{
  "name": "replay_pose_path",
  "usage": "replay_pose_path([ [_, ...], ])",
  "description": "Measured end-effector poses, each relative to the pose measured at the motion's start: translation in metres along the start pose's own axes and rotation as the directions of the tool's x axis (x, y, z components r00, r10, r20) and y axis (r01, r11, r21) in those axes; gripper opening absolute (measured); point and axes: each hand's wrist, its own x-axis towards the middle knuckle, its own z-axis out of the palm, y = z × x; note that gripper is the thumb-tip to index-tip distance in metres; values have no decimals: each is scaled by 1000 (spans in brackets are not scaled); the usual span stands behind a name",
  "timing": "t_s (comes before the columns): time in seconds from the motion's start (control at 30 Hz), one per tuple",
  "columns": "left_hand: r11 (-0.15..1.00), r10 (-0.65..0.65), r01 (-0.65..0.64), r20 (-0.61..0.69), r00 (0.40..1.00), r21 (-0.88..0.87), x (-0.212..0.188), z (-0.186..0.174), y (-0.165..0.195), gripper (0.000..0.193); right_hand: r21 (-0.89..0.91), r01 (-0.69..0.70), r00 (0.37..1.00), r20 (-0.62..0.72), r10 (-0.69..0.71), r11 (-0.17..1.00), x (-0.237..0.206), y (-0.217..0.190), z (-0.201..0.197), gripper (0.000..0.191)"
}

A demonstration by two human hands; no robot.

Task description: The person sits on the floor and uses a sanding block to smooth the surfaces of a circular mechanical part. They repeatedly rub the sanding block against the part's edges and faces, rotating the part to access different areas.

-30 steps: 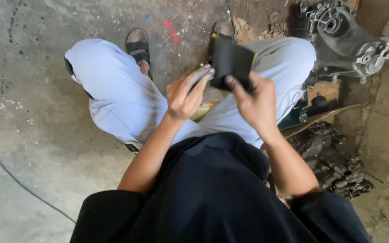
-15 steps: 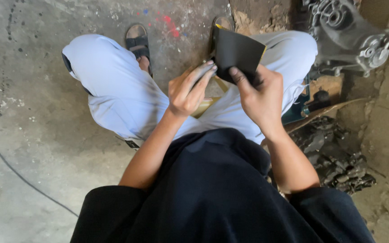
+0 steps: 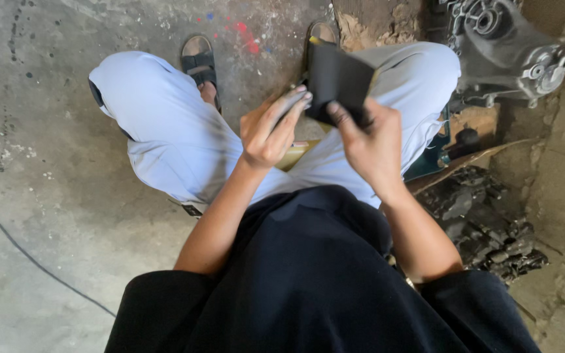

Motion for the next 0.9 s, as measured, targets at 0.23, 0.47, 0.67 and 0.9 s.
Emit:
replay_pose_path([
  [0.23,1000,9,-9,-13,1000,6,4,3,1,22,48,20,1000,21,-21,999,0,1,-2,11],
  [0.47,1000,28,-28,-2,1000,13,4,4,2,22,143,28,998,46,-35,989,1,-4,-4,11],
  [0.67,999,39,-39,6,999,29,4,6,3,21,-124,71,997,4,-71,990,-3,-17,-5,14],
  [0.9,1000,18,-18,-5,1000,22,3,6,7,20,-217,39,999,7,-38,975,-5,-16,-11,19],
])
